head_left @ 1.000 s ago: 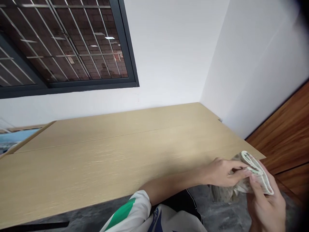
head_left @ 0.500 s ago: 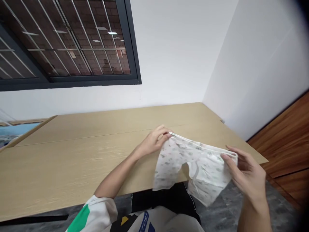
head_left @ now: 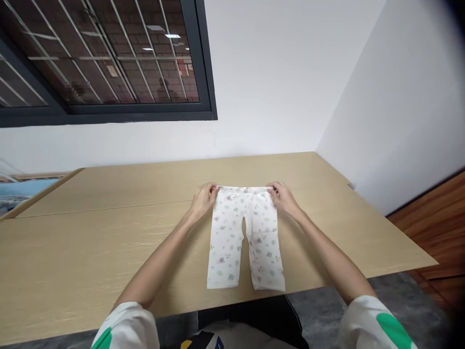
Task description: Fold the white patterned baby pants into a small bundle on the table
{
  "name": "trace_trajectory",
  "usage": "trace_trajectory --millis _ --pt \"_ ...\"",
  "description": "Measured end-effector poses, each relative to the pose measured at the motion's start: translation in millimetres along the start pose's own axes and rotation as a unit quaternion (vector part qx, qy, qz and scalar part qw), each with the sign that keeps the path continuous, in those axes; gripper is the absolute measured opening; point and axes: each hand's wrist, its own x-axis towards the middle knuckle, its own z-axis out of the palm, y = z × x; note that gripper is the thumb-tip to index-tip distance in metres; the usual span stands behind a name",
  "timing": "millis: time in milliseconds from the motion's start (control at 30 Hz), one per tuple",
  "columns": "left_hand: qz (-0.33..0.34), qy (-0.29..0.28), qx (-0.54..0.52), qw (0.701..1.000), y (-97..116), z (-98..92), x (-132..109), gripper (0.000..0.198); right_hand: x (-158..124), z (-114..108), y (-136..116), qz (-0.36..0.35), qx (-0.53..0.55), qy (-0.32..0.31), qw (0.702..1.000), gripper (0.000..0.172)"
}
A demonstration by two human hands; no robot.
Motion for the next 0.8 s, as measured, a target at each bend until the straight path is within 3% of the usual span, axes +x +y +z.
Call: trace_trajectory --millis 200,433,633,800 --pt "-0.062 -0.057 0.087 0.993 -54 50.0 45 0.028 58 82 60 0.043 -0.050 -0.106 0.992 0.023" --pt "-0.128 -0.092 0.148 0.976 -81 99.5 87 0.028 95 132 104 0.096 -0.071 -0.135 0.984 0.025" --pt "-0.163 -0.096 0.162 0.969 -73 109.5 110 0.033 115 145 123 0.133 -0.087 -0.148 0.976 0.027" --pt "-0.155 -0.104 0.166 0.968 -30 104.8 106 0.036 124 147 127 0.160 -0.095 -0.144 0.972 0.027"
